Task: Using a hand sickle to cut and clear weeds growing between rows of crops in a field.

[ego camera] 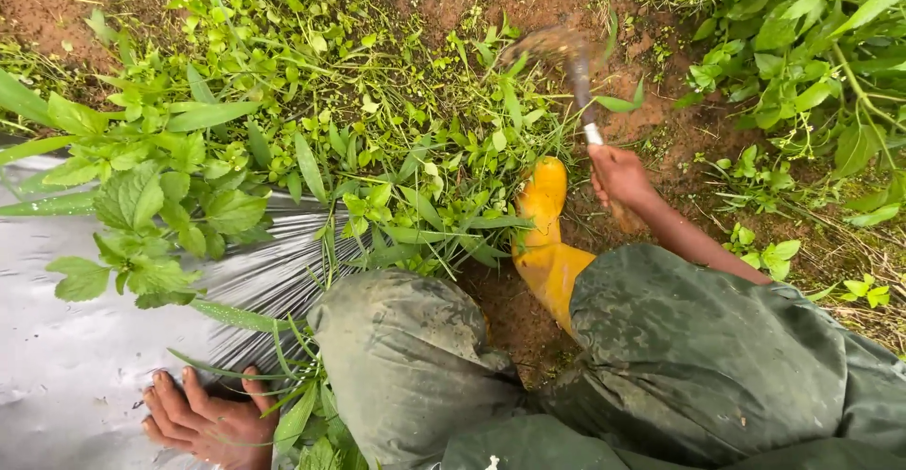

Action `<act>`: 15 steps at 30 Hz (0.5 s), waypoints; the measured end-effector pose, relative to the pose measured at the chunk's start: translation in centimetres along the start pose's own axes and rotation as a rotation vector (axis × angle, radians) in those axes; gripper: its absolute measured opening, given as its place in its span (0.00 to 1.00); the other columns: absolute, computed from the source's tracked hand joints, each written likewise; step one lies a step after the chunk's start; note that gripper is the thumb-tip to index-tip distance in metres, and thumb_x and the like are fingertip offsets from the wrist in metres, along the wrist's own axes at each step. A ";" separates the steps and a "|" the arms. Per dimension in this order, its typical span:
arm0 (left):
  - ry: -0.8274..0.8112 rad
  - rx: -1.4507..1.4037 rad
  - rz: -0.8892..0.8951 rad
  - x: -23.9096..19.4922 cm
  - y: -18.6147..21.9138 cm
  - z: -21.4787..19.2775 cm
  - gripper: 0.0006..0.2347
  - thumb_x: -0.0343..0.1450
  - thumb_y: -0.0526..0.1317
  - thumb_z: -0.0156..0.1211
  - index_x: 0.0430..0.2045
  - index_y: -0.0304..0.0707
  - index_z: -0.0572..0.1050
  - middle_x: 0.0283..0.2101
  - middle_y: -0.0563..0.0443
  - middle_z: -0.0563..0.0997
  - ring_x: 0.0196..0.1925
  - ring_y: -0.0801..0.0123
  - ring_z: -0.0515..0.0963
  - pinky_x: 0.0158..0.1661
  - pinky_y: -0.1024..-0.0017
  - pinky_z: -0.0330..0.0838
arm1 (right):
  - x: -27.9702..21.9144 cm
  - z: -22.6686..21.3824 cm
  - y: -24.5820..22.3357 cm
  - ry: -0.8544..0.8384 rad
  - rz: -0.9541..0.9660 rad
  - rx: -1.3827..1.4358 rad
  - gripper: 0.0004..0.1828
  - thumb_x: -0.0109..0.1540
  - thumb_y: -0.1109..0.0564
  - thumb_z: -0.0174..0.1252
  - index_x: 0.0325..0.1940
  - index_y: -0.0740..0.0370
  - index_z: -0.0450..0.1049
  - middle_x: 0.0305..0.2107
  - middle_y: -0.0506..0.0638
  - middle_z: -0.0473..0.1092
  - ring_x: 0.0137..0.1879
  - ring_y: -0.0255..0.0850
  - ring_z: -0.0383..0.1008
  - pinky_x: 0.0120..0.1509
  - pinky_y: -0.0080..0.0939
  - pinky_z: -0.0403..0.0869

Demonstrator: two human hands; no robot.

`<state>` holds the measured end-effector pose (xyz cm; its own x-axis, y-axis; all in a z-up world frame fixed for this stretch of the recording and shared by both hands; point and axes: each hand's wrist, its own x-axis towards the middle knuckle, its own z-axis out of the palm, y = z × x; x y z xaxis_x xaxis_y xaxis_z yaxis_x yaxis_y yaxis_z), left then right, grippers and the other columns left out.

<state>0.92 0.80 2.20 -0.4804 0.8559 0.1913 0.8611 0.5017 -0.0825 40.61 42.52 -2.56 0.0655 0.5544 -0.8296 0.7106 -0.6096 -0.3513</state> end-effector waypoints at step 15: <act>0.059 -0.050 -0.045 -1.6 -1.6 1.4 0.27 0.82 0.51 0.42 0.60 0.18 0.72 0.67 0.20 0.72 0.70 0.27 0.68 0.67 0.39 0.57 | -1.3 -15.4 3.7 0.402 -0.363 -0.772 0.22 0.63 0.41 0.59 0.48 0.62 0.74 0.19 0.52 0.67 0.22 0.40 0.64 0.24 0.42 0.68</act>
<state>0.03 -1.20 0.68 -0.5098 0.8228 0.2511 0.8466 0.5317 -0.0236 53.92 48.26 3.92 -0.1169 0.8784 -0.4635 0.9931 0.1031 -0.0551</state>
